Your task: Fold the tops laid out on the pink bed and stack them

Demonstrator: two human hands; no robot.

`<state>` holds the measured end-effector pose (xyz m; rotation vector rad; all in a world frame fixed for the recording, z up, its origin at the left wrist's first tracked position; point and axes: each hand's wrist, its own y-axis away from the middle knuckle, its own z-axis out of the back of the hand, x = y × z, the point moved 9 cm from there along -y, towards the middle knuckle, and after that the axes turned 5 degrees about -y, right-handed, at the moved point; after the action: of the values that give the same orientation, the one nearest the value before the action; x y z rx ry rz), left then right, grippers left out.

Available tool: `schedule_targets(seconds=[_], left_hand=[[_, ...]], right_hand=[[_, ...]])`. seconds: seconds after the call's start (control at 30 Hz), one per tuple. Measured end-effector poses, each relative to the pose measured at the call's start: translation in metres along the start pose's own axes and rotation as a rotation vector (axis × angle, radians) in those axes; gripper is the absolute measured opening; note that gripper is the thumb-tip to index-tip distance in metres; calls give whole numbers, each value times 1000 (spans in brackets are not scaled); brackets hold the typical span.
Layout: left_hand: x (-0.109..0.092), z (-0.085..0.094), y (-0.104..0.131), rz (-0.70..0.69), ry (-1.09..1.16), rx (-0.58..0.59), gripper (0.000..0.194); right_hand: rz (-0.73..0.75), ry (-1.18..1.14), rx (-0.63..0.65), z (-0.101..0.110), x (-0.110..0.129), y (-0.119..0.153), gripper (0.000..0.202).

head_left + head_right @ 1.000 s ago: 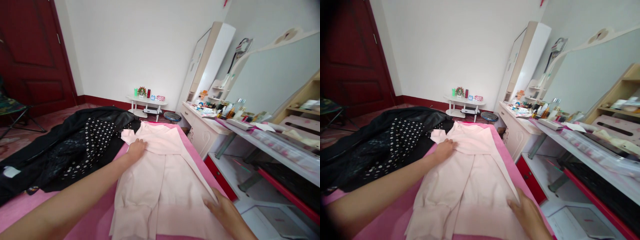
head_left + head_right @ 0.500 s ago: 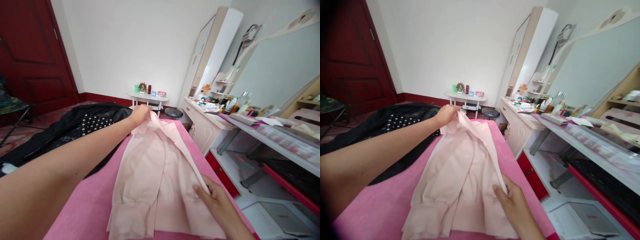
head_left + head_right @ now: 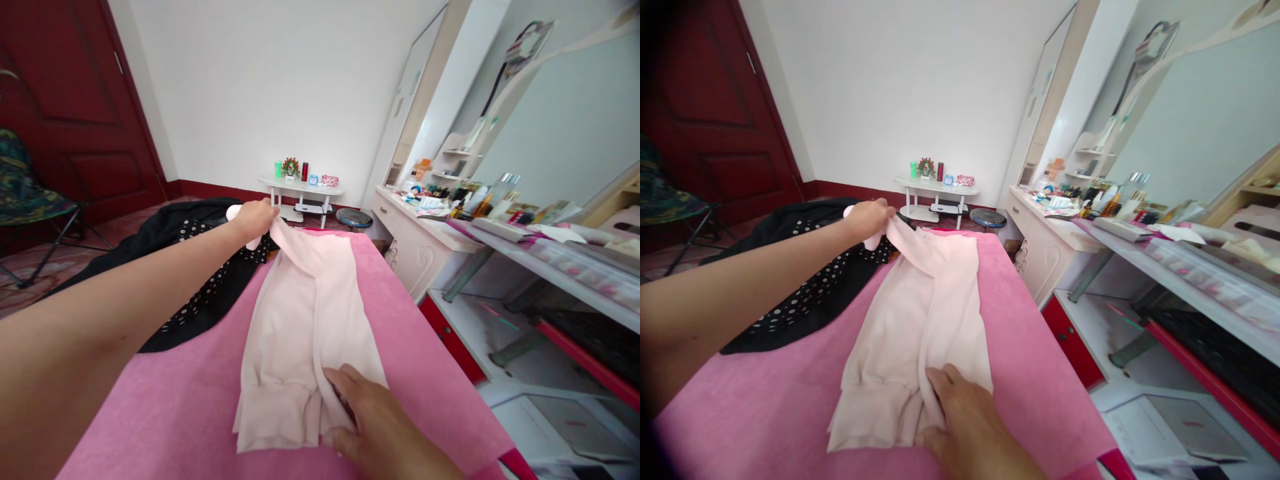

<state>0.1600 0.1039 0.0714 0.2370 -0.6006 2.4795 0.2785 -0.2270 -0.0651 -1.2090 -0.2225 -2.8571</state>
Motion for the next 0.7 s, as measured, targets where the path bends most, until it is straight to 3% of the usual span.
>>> schedule_targets(seconds=[0.1, 0.2, 0.3, 0.4, 0.5, 0.6, 0.7], left_hand=[[-11, -22, 25, -52, -91, 66, 24], [-41, -26, 54, -133, -79, 18, 27], [-84, -25, 87, -219, -19, -2, 28], [-134, -20, 124, -375, 216, 8, 31], [-176, -7, 158, -574, 585, 8, 39], [-194, -3, 173, -637, 774, 41, 30], [-195, -8, 175, -589, 847, 54, 24]], right_hand=[[20, -42, -23, 9, -2, 15, 45], [35, -76, -126, 29, -15, 32, 29], [-13, 60, -149, 39, -37, 44, 39], [-46, 182, -135, 35, -53, 49, 59], [37, 247, -143, 26, -47, 46, 53], [98, 260, -128, 22, -32, 43, 39], [87, 200, -106, 33, -20, 44, 26]])
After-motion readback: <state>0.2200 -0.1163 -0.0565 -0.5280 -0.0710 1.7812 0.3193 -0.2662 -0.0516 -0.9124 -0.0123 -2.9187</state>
